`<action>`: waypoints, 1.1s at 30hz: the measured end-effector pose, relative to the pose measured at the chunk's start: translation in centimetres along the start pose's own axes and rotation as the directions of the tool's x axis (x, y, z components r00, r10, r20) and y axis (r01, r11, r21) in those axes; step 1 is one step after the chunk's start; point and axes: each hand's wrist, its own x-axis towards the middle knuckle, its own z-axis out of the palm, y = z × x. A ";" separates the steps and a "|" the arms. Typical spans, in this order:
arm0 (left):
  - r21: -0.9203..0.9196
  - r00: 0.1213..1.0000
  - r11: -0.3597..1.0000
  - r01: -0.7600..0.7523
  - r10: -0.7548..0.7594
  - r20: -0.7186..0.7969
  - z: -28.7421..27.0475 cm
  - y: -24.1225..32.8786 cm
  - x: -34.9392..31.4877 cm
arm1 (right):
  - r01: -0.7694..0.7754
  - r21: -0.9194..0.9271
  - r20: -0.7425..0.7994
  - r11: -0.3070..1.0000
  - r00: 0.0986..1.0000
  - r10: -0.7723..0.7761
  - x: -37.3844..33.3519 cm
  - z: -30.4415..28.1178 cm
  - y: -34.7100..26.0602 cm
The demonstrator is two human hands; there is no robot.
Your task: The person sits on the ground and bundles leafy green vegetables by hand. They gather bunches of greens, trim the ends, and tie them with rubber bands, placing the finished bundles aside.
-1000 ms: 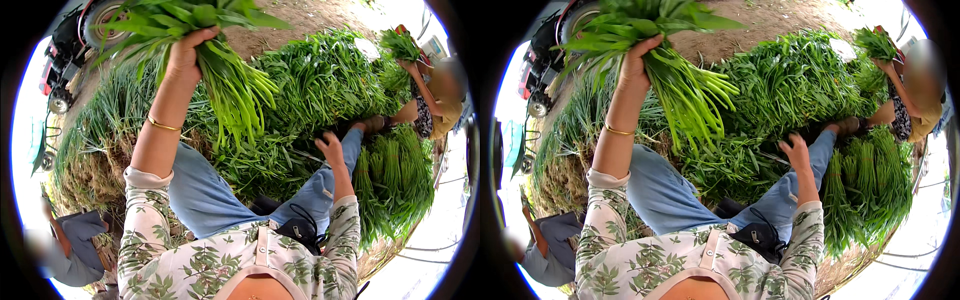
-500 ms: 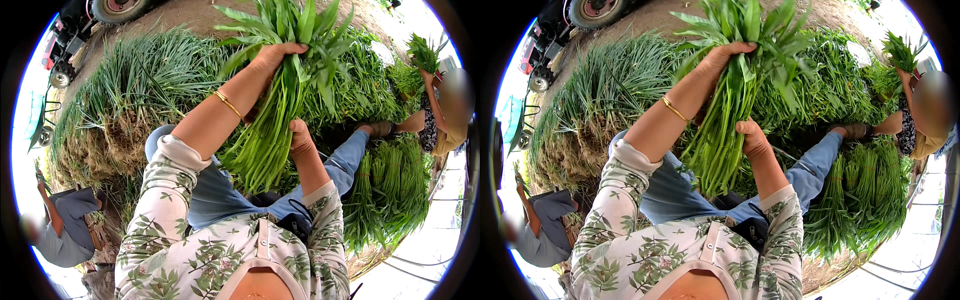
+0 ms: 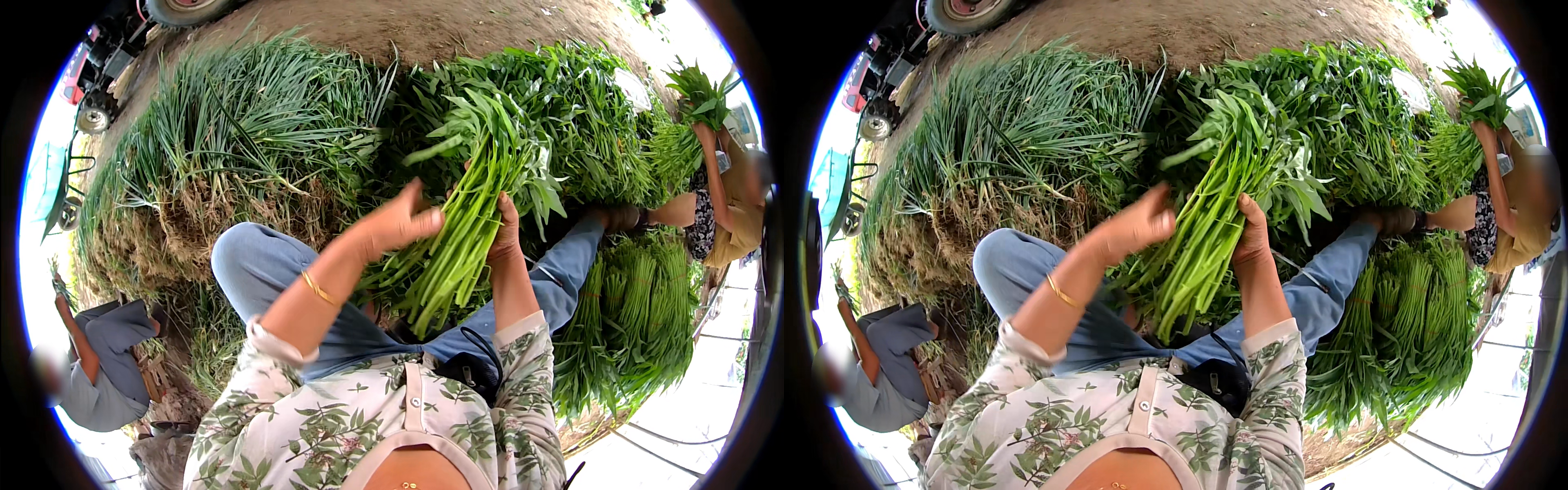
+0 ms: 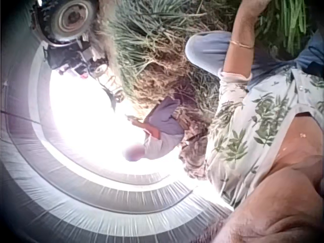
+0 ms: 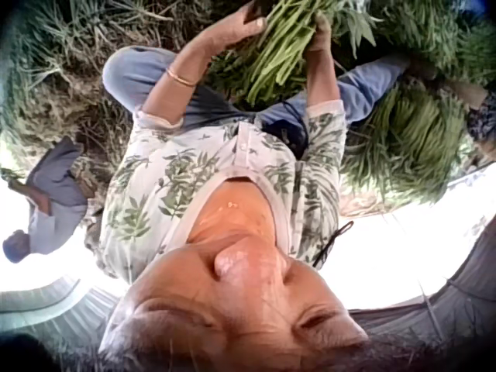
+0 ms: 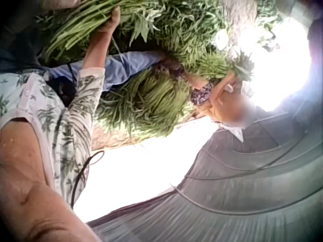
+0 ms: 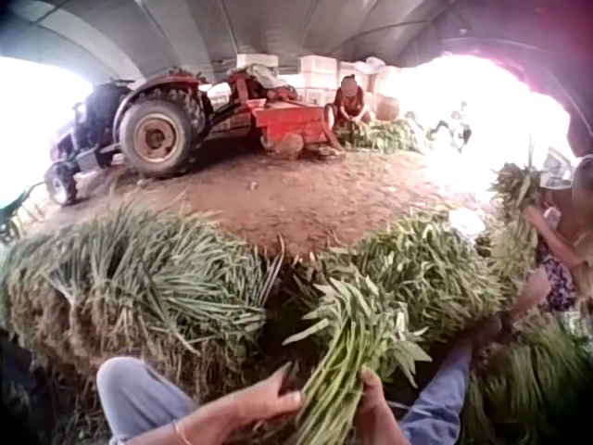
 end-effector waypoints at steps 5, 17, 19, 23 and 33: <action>-0.508 0.997 0.858 -0.077 0.070 -0.033 6.9 -1.8 -2.8 | -0.013 -0.149 -0.150 0.989 0.989 -0.010 0.7 3.2 0.4; -0.738 0.975 0.660 0.137 -0.220 -0.016 7.5 -6.9 -1.8 | -0.004 -0.654 -0.293 0.757 0.923 -0.248 -4.4 -0.3 5.8; -0.697 0.979 0.704 0.138 -0.206 -0.014 7.3 -8.0 -1.8 | 0.041 -0.718 -0.258 0.695 0.911 -0.321 -5.0 -0.9 6.6; -0.683 0.952 0.698 0.217 -0.307 -0.011 7.4 -9.1 -1.4 | 0.020 -0.762 -0.271 0.647 0.898 -0.347 -5.5 -3.5 8.2; -0.553 0.966 0.826 0.113 -0.222 -0.133 7.1 -8.0 -1.8 | -0.094 -0.988 -0.151 0.122 0.743 -0.652 -4.0 -2.1 2.3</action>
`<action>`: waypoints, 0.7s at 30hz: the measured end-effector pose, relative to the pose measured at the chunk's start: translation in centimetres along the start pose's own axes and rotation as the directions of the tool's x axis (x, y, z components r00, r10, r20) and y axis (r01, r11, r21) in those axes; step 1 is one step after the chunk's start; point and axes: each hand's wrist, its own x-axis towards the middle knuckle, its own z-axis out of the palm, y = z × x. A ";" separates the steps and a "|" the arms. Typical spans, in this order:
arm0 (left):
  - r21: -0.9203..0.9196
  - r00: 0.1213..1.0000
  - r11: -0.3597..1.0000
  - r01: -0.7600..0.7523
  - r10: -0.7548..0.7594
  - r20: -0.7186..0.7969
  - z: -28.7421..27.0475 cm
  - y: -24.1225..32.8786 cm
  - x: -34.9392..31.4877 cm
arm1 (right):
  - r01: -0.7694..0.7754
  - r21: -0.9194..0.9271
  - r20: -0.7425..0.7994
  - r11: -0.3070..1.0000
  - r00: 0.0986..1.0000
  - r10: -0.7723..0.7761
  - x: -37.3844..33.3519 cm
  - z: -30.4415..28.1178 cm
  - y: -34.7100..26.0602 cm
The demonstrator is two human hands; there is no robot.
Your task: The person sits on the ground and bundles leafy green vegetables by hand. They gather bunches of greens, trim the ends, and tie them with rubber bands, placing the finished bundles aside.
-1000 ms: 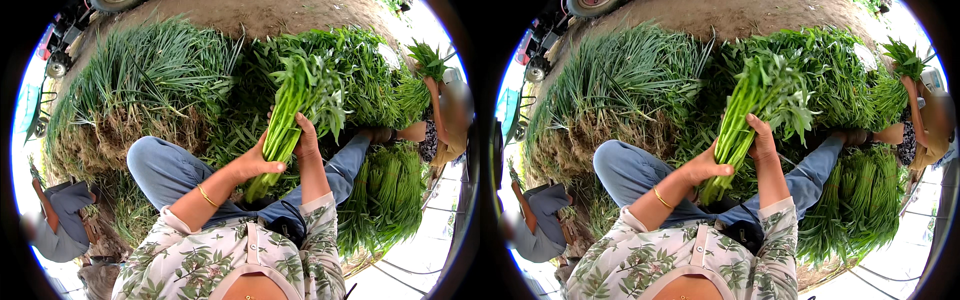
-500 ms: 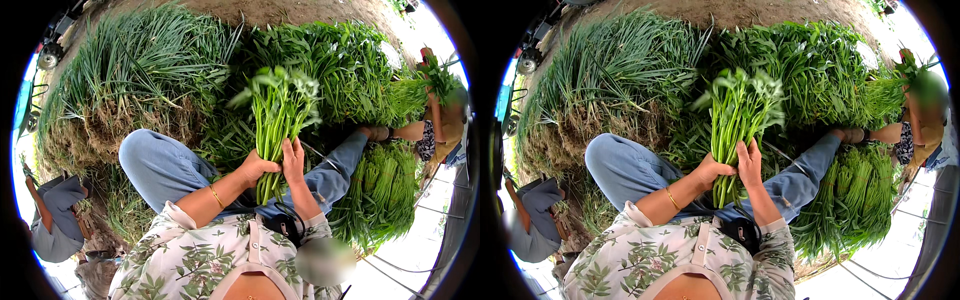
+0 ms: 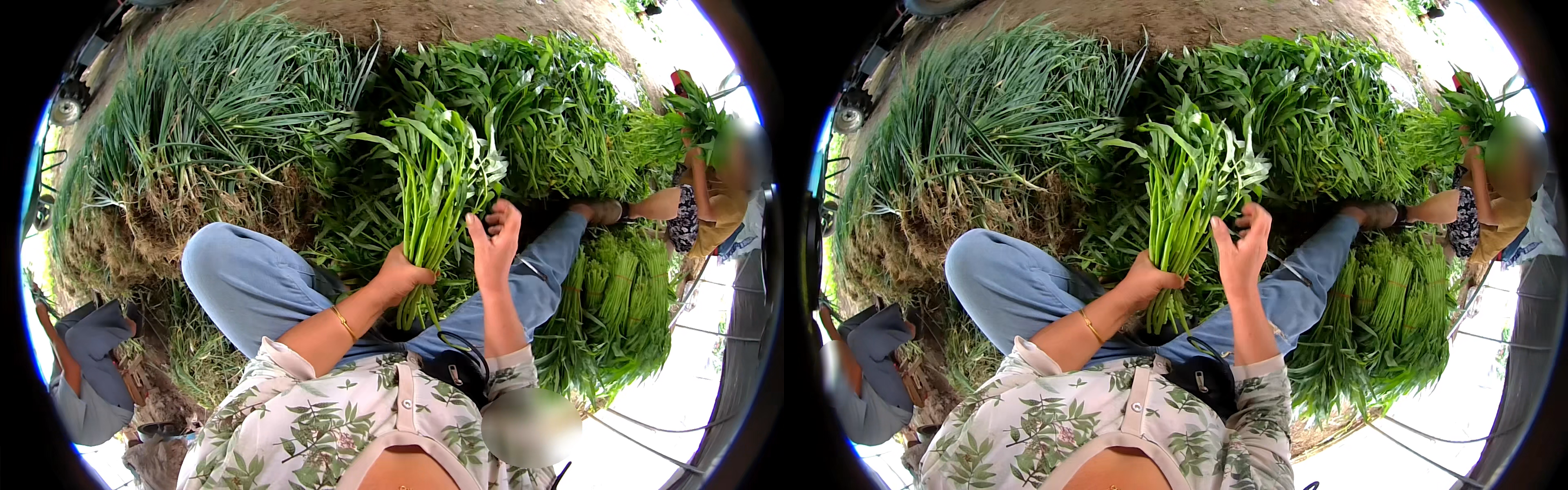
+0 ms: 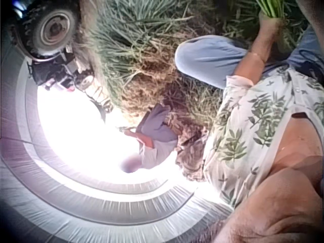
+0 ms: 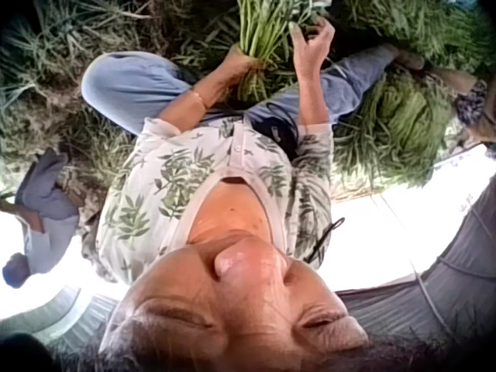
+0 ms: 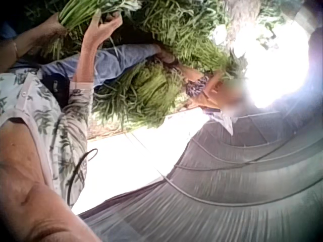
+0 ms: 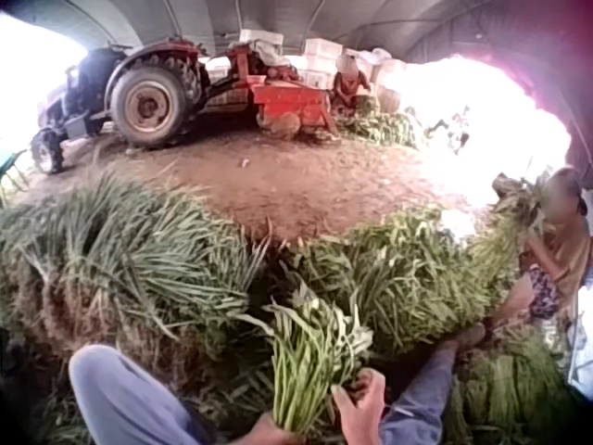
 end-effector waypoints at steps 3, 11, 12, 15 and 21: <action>0.158 0.997 0.984 -0.079 0.081 -0.010 0.3 -0.3 0.1 | 0.158 -0.177 0.205 0.971 0.971 -0.121 3.2 0.0 -0.6; 0.397 0.956 0.893 -0.210 0.272 -0.105 -1.3 -2.3 1.1 | -0.292 0.364 -0.096 0.884 0.933 0.348 5.7 -2.6 1.8; 0.500 0.939 0.839 -0.214 0.318 -0.131 -2.5 -4.3 2.2 | -0.242 0.450 -0.184 0.860 0.917 0.354 5.8 -3.4 2.2; 0.620 0.943 0.778 -0.100 0.272 -0.190 -3.0 -4.2 2.2 | -0.152 0.322 0.071 0.935 0.988 0.136 4.2 -3.0 -0.2; 0.735 0.949 0.674 0.073 0.181 -0.259 -2.2 -2.9 1.6 | 0.155 -0.138 0.542 0.978 0.838 -0.057 0.9 0.9 -1.9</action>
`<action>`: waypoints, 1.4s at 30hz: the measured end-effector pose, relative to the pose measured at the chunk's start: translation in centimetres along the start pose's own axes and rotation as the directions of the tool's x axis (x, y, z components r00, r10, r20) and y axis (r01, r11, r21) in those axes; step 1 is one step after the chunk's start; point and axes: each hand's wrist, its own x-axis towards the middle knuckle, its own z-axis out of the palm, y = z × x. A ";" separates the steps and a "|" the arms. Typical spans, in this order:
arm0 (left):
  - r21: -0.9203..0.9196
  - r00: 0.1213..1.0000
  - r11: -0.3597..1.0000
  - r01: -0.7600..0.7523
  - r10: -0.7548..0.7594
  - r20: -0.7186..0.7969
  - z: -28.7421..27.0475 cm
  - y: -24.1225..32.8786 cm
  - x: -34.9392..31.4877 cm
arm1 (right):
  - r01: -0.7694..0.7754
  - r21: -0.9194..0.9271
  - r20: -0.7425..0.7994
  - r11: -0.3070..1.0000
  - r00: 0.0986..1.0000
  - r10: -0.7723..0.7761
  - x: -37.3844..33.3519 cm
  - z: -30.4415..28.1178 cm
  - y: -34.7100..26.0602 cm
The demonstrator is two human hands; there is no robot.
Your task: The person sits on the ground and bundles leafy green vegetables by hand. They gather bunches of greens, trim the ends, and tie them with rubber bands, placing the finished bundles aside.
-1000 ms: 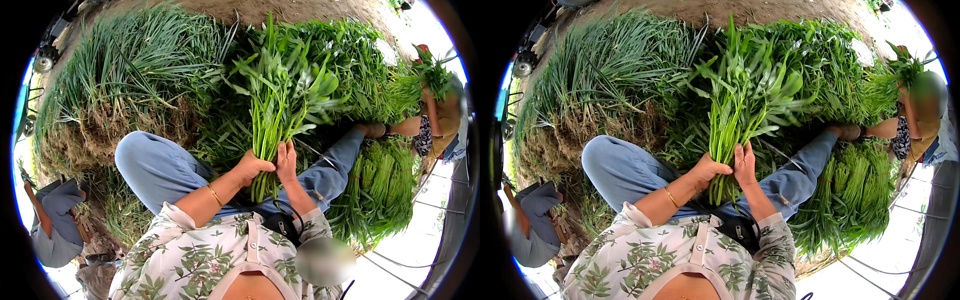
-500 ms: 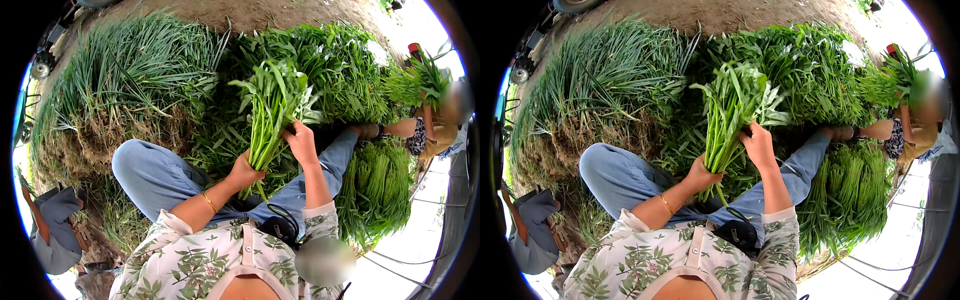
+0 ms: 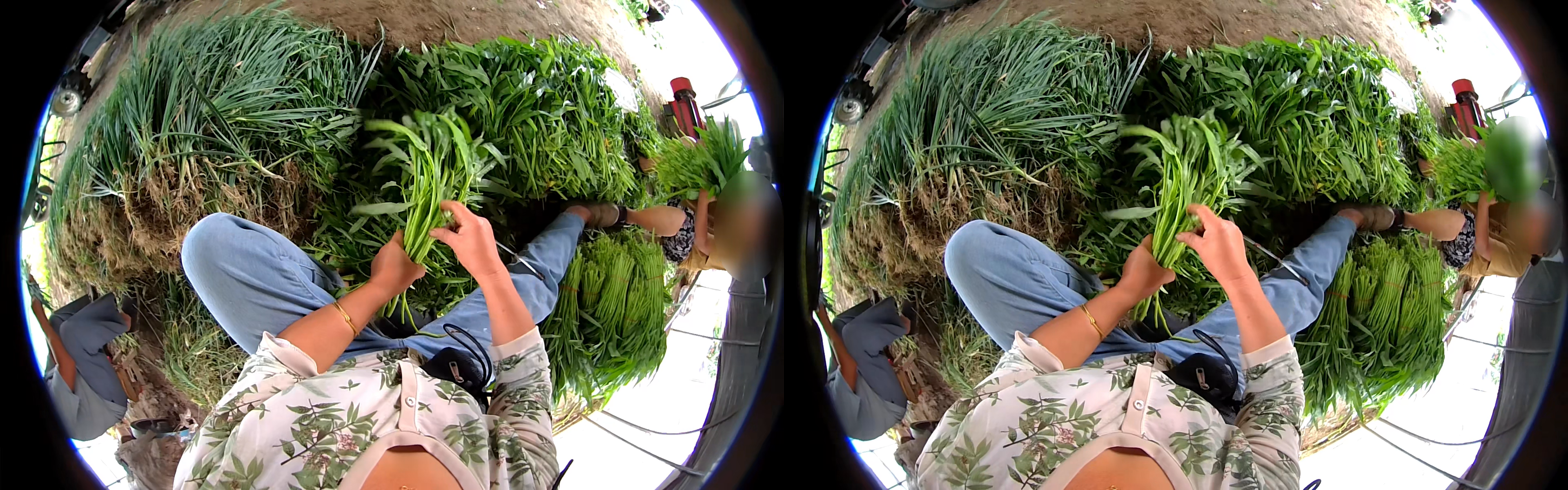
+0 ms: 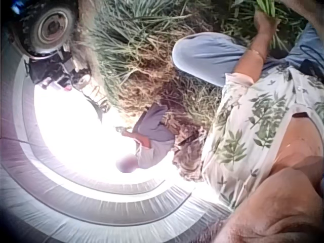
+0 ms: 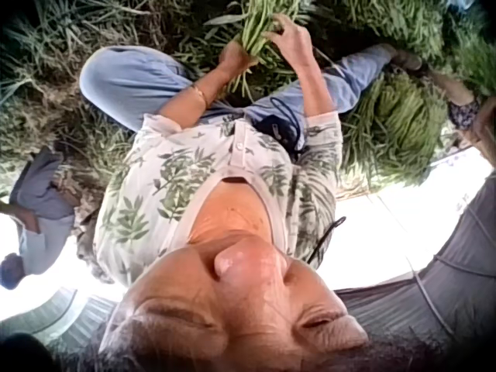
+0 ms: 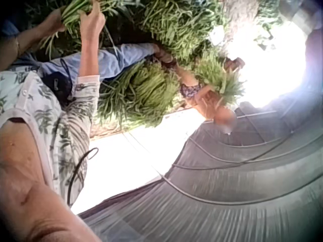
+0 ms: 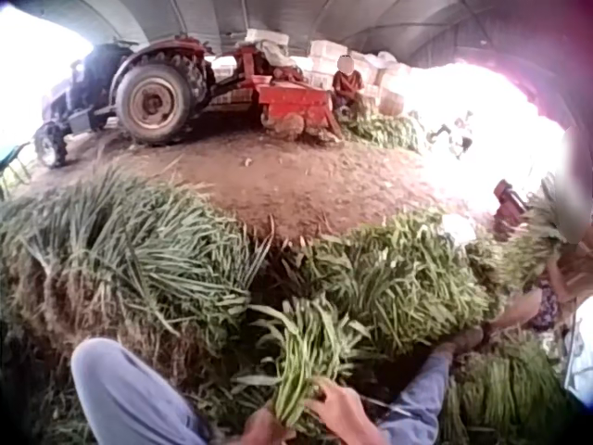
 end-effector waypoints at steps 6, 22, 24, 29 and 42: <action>0.049 1.000 0.999 -0.018 0.018 0.008 -0.7 1.1 -0.4 | 0.192 -0.318 -0.297 0.928 0.910 -0.290 0.2 0.8 1.4; 0.495 0.982 0.851 -0.174 0.189 0.019 -1.1 1.2 -1.4 | 0.204 0.607 -0.642 0.768 0.695 0.323 5.4 -6.9 0.8; 0.538 0.976 0.822 -0.190 0.216 0.015 -0.8 0.7 -1.1 | 0.421 0.634 -0.709 0.649 0.652 0.269 5.2 -7.7 -1.1; 0.615 0.934 0.720 -0.321 0.350 0.077 -0.4 0.5 -1.3 | -0.105 -0.432 -0.164 0.896 0.986 0.036 3.9 -4.4 -1.3; 0.646 0.910 0.672 -0.363 0.404 0.091 0.5 -0.9 -1.4 | -0.003 -0.367 -0.085 0.930 0.996 -0.030 3.9 -4.6 0.3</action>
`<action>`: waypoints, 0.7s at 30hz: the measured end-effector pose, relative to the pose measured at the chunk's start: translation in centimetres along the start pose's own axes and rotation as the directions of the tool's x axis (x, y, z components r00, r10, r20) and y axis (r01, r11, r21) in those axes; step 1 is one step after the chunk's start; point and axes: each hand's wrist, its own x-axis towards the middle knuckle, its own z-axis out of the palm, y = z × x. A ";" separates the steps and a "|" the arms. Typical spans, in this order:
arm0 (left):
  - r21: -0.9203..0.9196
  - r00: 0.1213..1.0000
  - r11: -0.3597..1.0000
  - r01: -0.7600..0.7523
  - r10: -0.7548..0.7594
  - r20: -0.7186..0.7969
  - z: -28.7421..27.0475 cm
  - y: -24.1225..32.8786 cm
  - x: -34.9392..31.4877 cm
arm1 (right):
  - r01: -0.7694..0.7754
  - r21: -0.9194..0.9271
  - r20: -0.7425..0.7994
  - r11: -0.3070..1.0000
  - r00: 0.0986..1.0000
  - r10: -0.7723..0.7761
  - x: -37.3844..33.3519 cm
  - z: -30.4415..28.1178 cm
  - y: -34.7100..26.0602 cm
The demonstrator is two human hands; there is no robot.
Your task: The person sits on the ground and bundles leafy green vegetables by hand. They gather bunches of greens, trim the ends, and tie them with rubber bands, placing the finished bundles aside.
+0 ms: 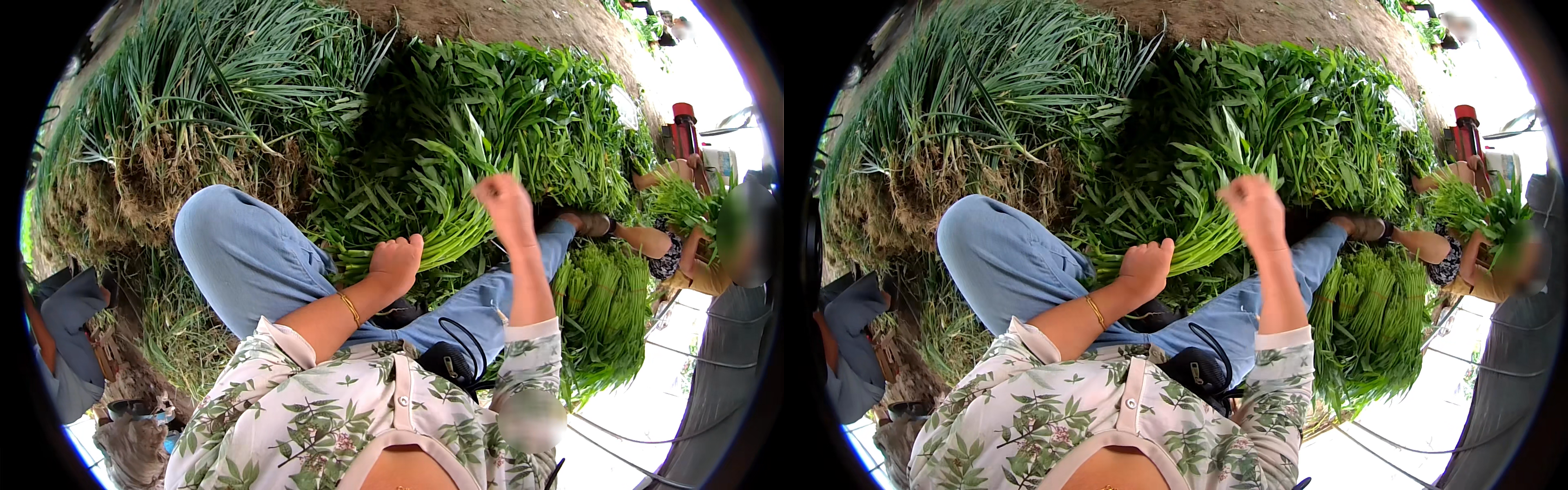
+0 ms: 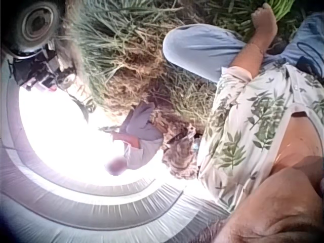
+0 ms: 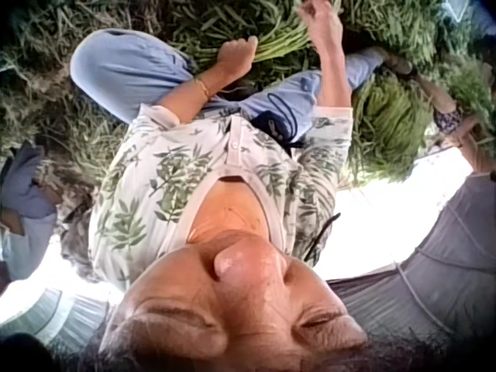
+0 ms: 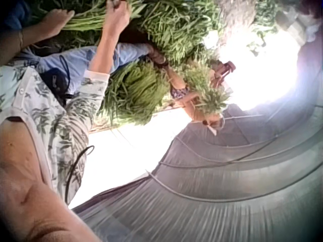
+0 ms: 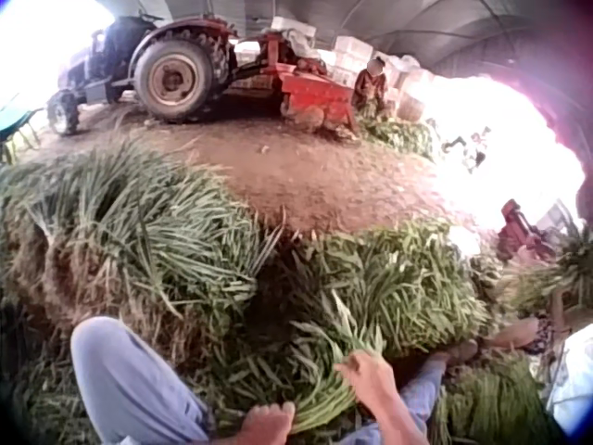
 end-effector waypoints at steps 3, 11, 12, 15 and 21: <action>0.027 1.000 1.000 -0.014 0.015 -0.021 -0.4 0.2 0.1 | -0.022 -0.433 0.237 0.901 0.962 0.137 -2.1 2.4 -0.9; 0.059 1.000 0.998 -0.001 0.002 -0.004 0.3 0.1 0.0 | 0.072 -0.391 0.383 0.918 0.919 0.091 -4.2 4.5 0.1; 0.061 1.000 0.998 0.003 -0.003 0.003 0.3 0.0 0.0 | 0.109 -0.375 0.401 0.921 0.914 0.055 -4.4 4.8 0.5; 0.061 1.000 0.998 0.012 -0.013 0.011 0.1 0.0 0.2 | -0.104 -0.398 -0.061 0.912 0.994 0.087 -3.9 4.4 3.3; 0.085 0.999 0.996 0.022 -0.025 0.033 -0.2 0.0 -0.2 | -0.158 -0.092 -0.279 0.983 0.952 0.127 -1.5 1.4 4.7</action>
